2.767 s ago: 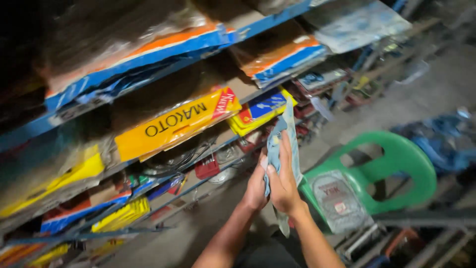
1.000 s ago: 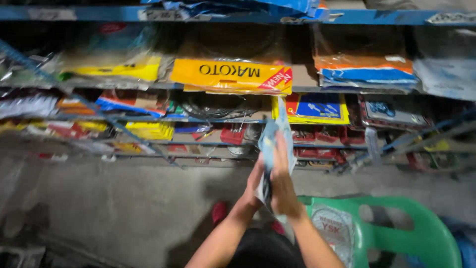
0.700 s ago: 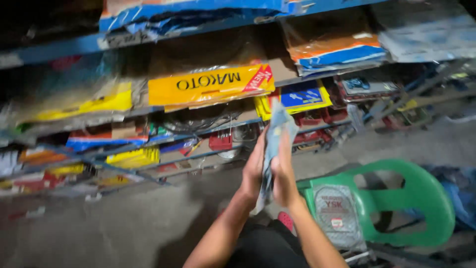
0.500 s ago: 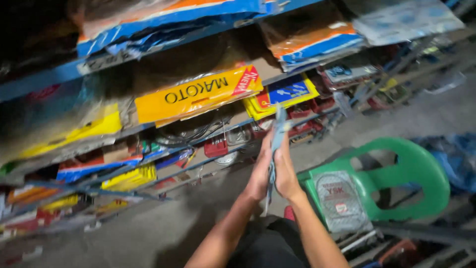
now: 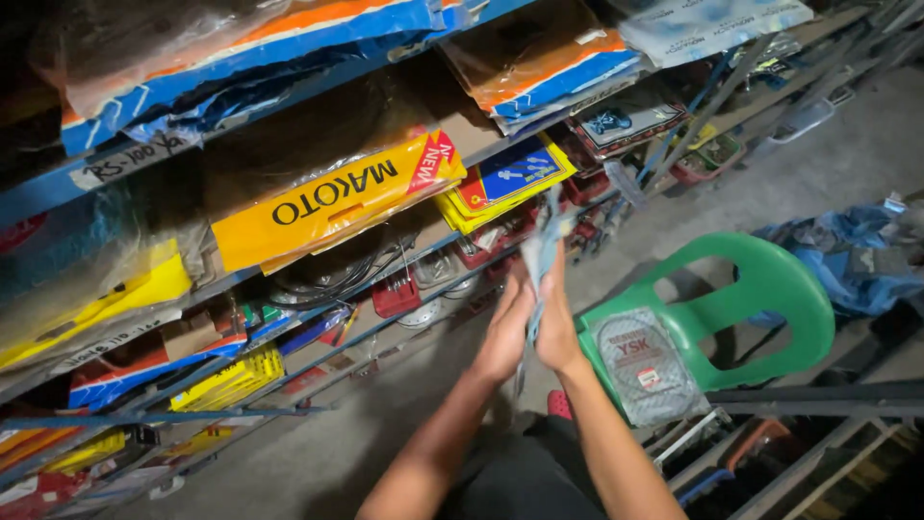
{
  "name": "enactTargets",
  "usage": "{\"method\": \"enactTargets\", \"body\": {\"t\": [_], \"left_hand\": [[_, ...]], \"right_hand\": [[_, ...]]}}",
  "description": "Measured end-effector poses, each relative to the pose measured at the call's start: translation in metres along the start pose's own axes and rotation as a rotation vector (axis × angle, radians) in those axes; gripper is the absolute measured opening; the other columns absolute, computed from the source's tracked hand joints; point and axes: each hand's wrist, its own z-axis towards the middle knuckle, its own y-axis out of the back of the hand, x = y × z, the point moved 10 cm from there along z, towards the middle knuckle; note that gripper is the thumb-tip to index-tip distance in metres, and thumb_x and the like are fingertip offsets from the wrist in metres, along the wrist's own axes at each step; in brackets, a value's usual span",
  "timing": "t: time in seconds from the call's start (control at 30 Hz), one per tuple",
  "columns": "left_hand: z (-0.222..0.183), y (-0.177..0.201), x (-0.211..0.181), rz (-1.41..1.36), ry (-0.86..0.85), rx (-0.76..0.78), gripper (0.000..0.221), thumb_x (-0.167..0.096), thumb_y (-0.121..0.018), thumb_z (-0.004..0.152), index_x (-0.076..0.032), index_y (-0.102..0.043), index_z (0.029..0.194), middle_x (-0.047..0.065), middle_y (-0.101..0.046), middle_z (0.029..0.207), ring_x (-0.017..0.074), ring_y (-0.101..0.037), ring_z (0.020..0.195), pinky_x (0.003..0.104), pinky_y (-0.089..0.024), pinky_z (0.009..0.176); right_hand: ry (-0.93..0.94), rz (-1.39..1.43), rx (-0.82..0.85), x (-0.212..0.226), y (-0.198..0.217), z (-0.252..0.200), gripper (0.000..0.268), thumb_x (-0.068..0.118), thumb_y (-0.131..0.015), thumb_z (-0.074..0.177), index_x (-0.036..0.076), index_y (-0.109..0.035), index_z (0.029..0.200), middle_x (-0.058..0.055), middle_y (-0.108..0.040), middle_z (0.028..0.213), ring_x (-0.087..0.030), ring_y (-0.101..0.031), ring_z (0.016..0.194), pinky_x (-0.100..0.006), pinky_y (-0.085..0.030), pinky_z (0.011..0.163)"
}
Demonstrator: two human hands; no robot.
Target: Cleaning a motorcycle part inside a plastic bag using a cloth.
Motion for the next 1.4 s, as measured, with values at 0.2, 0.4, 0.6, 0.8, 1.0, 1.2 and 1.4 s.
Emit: {"method": "enactTargets", "body": {"t": [0.2, 0.4, 0.6, 0.8, 1.0, 1.2, 1.4], "left_hand": [[0.02, 0.021, 0.007, 0.083, -0.237, -0.027, 0.051, -0.031, -0.038, 0.112, -0.006, -0.03, 0.156, 0.015, -0.034, 0.155, 0.023, -0.027, 0.144, 0.043, -0.012, 0.125], [0.001, 0.006, -0.024, 0.131, -0.348, -0.245, 0.067, -0.036, -0.04, 0.112, -0.009, -0.007, 0.163, 0.015, -0.019, 0.162, 0.026, -0.014, 0.151, 0.048, -0.001, 0.128], [-0.02, -0.016, -0.022, 0.084, -0.425, -0.445, 0.096, -0.067, -0.048, 0.099, -0.011, -0.009, 0.166, 0.018, -0.008, 0.171, 0.0313, -0.007, 0.156, 0.049, 0.002, 0.126], [-0.043, -0.033, -0.023, 0.23, -0.417, -0.557, 0.092, -0.063, -0.041, 0.103, -0.011, 0.002, 0.166, 0.021, -0.008, 0.169, 0.0331, -0.011, 0.155, 0.054, 0.001, 0.125], [-0.032, -0.033, 0.001, 0.266, -0.477, -0.545, 0.088, -0.039, -0.054, 0.103, -0.01, 0.001, 0.166, 0.019, -0.008, 0.172, 0.0279, -0.012, 0.157, 0.055, 0.001, 0.126], [-0.027, -0.05, -0.002, 0.278, -0.435, -0.472, 0.078, -0.038, -0.043, 0.108, -0.004, -0.002, 0.165, 0.022, -0.006, 0.17, 0.0316, -0.007, 0.157, 0.052, -0.004, 0.128], [0.0, 0.003, 0.037, 0.148, -0.358, -0.349, 0.069, -0.041, -0.022, 0.107, -0.001, -0.021, 0.163, 0.015, -0.025, 0.168, 0.0236, -0.023, 0.156, 0.039, -0.008, 0.129]], "right_hand": [[0.052, 0.089, 0.125, 0.008, -0.017, 0.007, 0.063, 0.031, -0.025, 0.114, 0.0, -0.002, 0.163, -0.021, 0.0, 0.171, -0.029, 0.003, 0.158, -0.049, 0.008, 0.128], [0.003, 0.166, 0.376, -0.025, -0.023, 0.003, 0.059, 0.011, -0.029, 0.11, -0.003, -0.007, 0.163, -0.023, 0.0, 0.17, -0.031, 0.001, 0.157, -0.048, 0.006, 0.129], [-0.024, 0.189, 0.535, 0.049, -0.012, -0.013, 0.056, 0.014, -0.028, 0.111, 0.0, -0.013, 0.164, -0.017, -0.012, 0.171, -0.026, -0.011, 0.158, -0.041, -0.003, 0.13], [-0.105, 0.47, 0.827, 0.007, -0.003, -0.041, 0.067, 0.042, -0.02, 0.111, -0.004, -0.021, 0.16, -0.017, -0.043, 0.157, -0.027, -0.047, 0.134, -0.038, -0.033, 0.114], [0.215, 0.253, 0.769, 0.035, 0.02, -0.04, 0.071, 0.037, -0.026, 0.112, -0.003, 0.003, 0.162, -0.026, -0.003, 0.172, -0.039, -0.012, 0.16, -0.047, -0.013, 0.129], [0.01, 0.209, 0.718, 0.003, 0.006, -0.01, 0.085, 0.059, -0.021, 0.105, -0.004, -0.006, 0.162, -0.024, -0.005, 0.171, -0.039, -0.004, 0.158, -0.049, -0.002, 0.127], [0.204, -0.082, 0.433, 0.024, 0.012, 0.014, 0.08, 0.047, -0.019, 0.106, -0.012, -0.009, 0.159, -0.029, 0.002, 0.169, -0.046, 0.007, 0.158, -0.051, 0.01, 0.129]]}}
